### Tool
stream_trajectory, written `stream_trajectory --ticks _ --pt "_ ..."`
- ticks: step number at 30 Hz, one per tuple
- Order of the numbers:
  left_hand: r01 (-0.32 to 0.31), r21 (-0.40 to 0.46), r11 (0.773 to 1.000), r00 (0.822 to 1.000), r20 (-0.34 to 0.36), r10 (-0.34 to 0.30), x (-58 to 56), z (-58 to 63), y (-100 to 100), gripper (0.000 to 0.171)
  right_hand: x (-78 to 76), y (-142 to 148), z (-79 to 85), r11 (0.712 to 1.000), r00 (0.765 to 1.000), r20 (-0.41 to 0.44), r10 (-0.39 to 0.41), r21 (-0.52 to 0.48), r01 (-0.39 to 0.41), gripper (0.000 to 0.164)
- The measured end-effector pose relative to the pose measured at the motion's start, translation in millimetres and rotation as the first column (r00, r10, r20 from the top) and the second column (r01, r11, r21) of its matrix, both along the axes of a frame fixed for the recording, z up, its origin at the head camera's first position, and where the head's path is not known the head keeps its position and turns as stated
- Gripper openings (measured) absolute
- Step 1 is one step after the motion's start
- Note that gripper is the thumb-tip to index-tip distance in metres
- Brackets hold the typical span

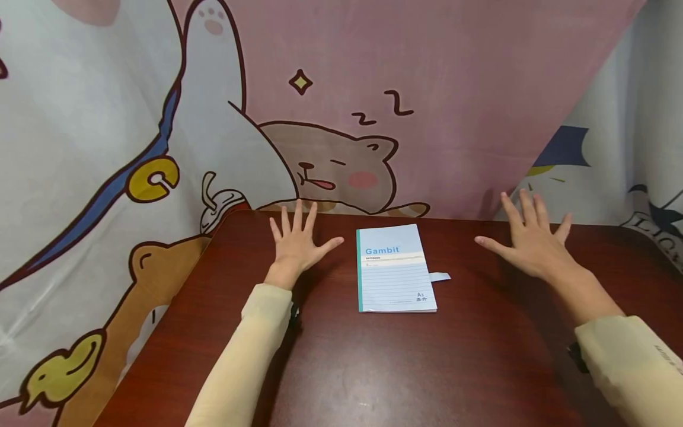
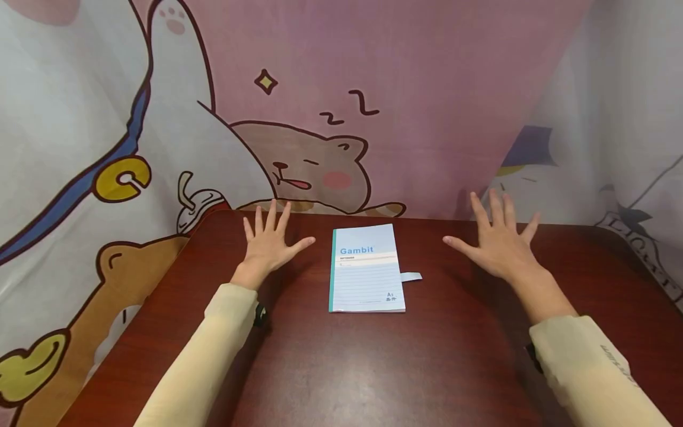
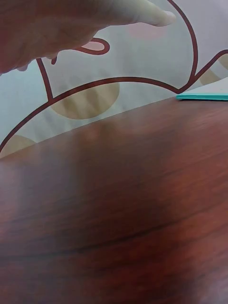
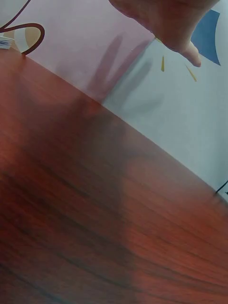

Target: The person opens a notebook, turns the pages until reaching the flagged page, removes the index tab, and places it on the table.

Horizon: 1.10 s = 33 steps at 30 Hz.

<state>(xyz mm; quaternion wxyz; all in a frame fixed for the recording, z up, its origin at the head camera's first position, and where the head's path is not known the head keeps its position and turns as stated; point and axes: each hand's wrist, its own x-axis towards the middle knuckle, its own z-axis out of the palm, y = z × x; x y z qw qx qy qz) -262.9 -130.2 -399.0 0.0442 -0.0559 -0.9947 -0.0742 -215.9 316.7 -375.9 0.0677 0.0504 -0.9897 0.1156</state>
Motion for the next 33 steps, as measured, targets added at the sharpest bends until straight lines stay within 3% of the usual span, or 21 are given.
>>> stream_trajectory --ticks 14,26,33 --pt "0.01 0.072 0.997 0.997 0.071 -0.015 6.5 0.3 5.1 0.104 1.3 -4.3 -8.2 0.995 1.0 0.005 0.005 -0.098 -0.005 0.106" --pt "0.026 0.1 0.995 0.993 0.114 -0.038 12.6 -1.7 11.0 0.101 -1.3 -11.3 -15.1 0.977 0.998 -0.032 0.046 -0.206 -0.052 0.103" --pt "0.03 0.16 0.987 0.991 0.121 -0.05 17.3 -3.2 15.3 0.101 -1.2 -17.5 -17.2 0.961 0.998 -0.009 0.054 -0.271 -0.055 0.101"
